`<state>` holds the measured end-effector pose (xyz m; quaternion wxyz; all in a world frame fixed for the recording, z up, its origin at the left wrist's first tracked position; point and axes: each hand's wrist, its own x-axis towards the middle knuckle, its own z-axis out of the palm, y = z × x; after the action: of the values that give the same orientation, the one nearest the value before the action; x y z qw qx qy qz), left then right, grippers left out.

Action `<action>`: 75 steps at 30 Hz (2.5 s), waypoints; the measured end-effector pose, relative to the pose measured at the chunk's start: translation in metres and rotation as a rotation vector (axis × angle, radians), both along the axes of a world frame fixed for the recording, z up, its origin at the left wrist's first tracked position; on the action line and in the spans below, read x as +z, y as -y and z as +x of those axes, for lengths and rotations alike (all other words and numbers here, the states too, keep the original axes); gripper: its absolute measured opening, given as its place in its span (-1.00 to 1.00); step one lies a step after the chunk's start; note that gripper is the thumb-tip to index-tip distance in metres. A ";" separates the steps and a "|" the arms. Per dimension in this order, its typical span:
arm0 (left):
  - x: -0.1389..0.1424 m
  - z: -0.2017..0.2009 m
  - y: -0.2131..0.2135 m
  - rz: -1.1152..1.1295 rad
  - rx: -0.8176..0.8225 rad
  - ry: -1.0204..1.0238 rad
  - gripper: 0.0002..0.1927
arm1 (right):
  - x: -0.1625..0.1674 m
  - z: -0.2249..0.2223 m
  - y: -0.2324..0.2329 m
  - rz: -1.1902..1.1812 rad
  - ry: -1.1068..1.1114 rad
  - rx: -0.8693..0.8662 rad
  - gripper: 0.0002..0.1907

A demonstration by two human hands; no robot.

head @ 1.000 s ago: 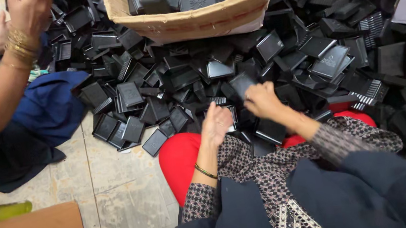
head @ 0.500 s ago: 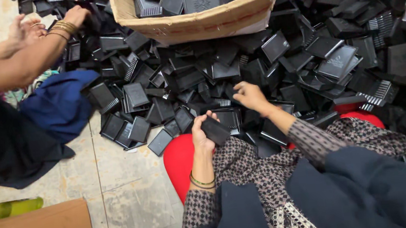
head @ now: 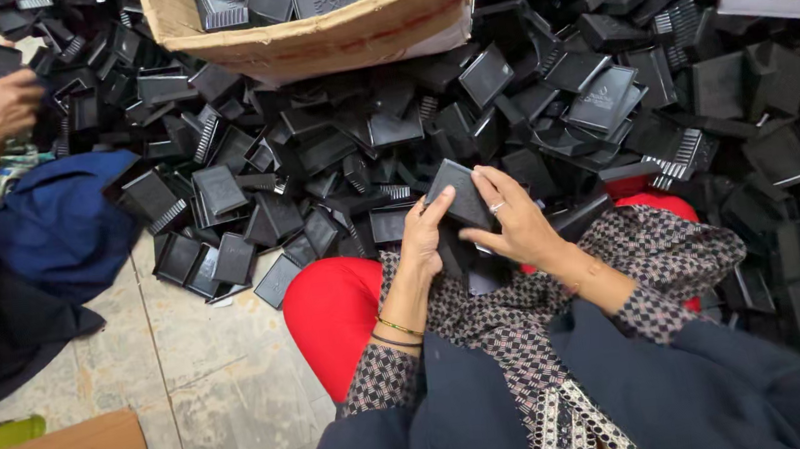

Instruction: The person sits on the floor and repeatedly picks up small black rectangular objects from a pile, inspects them by turning them over, and places them into a cardboard box. Another person works nearby doing the same task.

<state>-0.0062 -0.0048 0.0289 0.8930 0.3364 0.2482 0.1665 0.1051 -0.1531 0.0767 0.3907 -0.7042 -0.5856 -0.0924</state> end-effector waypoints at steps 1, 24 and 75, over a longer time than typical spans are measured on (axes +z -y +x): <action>0.001 -0.002 -0.001 -0.017 0.023 0.025 -0.54 | 0.002 -0.002 -0.002 -0.003 -0.064 0.024 -0.24; -0.027 0.005 -0.018 0.689 0.601 -0.139 -0.23 | 0.000 -0.043 0.000 -0.138 -0.390 0.119 -0.52; -0.054 -0.039 -0.013 -0.150 0.071 -0.179 -0.59 | -0.070 0.033 -0.043 0.128 -1.378 0.104 -0.61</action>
<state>-0.0450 0.0086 -0.0249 0.8835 0.2730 0.3505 0.1484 0.1381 -0.1099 0.0068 0.7181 -0.5489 -0.2305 0.3604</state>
